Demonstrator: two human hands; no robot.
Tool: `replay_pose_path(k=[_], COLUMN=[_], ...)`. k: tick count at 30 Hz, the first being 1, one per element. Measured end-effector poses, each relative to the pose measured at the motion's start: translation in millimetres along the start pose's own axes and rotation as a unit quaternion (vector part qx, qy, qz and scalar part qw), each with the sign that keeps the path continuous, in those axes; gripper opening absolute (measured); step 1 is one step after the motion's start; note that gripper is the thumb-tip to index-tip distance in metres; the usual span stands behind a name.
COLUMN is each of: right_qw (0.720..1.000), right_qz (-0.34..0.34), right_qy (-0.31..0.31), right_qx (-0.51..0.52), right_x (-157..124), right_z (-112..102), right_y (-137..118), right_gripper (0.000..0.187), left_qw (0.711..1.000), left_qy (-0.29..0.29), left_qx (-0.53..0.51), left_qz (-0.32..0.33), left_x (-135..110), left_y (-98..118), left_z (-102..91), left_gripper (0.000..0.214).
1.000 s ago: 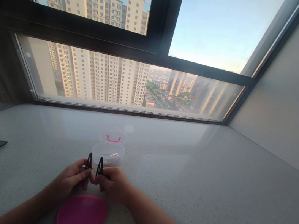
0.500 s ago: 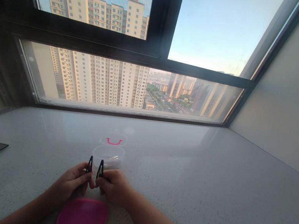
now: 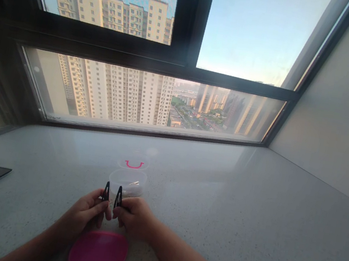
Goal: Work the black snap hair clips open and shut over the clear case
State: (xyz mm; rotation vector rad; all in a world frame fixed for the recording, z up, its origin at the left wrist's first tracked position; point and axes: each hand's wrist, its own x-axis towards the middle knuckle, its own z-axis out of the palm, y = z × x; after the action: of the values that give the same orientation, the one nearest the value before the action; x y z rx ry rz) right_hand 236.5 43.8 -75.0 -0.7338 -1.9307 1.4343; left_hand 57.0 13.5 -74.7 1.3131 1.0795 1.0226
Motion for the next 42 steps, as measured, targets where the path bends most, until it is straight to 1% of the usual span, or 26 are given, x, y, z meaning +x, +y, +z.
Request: replay_pose_path(k=[7, 13, 23, 28, 33, 38, 42], right_qw=[1.0, 0.999, 0.999, 0.997, 0.998, 0.998, 0.998], right_qz=[0.009, 0.016, 0.018, 0.026, 0.027, 0.026, 0.019], right_qy=[0.001, -0.003, -0.011, -0.017, -0.019, -0.02, -0.02], right_qx=[0.006, 0.035, 0.05, 0.067, 0.06, 0.059, 0.052], right_x=[-1.0, -0.2, -0.2, 0.3, 1.0, 0.4, -0.3], right_z=[-0.4, 0.0, -0.9, -1.4, -1.6, -1.7, -1.9], right_y=[-4.5, 0.1, 4.9, 3.5, 6.4, 8.3, 7.0], right_gripper=[0.018, 0.019, 0.024, 0.022, 0.023, 0.023, 0.022], left_qw=[1.0, 1.0, 1.0, 1.0, 1.0, 1.0, 1.0], left_qy=[-0.002, -0.002, -0.002, -0.003, -0.005, -0.007, -0.007], left_qx=[0.003, -0.005, 0.008, 0.011, 0.011, 0.009, 0.004], left_qz=[-0.012, -0.024, -0.011, -0.012, -0.013, -0.003, -0.011], left_x=[-1.4, -1.7, -2.6, -2.7, -2.6, -1.1, -1.0], left_y=[3.0, 1.6, 1.3, 3.4, 4.7, 0.9, -0.5], left_z=[0.8, 0.8, 1.3, 1.9, 1.8, 0.3, -0.2], left_gripper=[0.028, 0.029, 0.027, 0.029, 0.03, 0.028, 0.027])
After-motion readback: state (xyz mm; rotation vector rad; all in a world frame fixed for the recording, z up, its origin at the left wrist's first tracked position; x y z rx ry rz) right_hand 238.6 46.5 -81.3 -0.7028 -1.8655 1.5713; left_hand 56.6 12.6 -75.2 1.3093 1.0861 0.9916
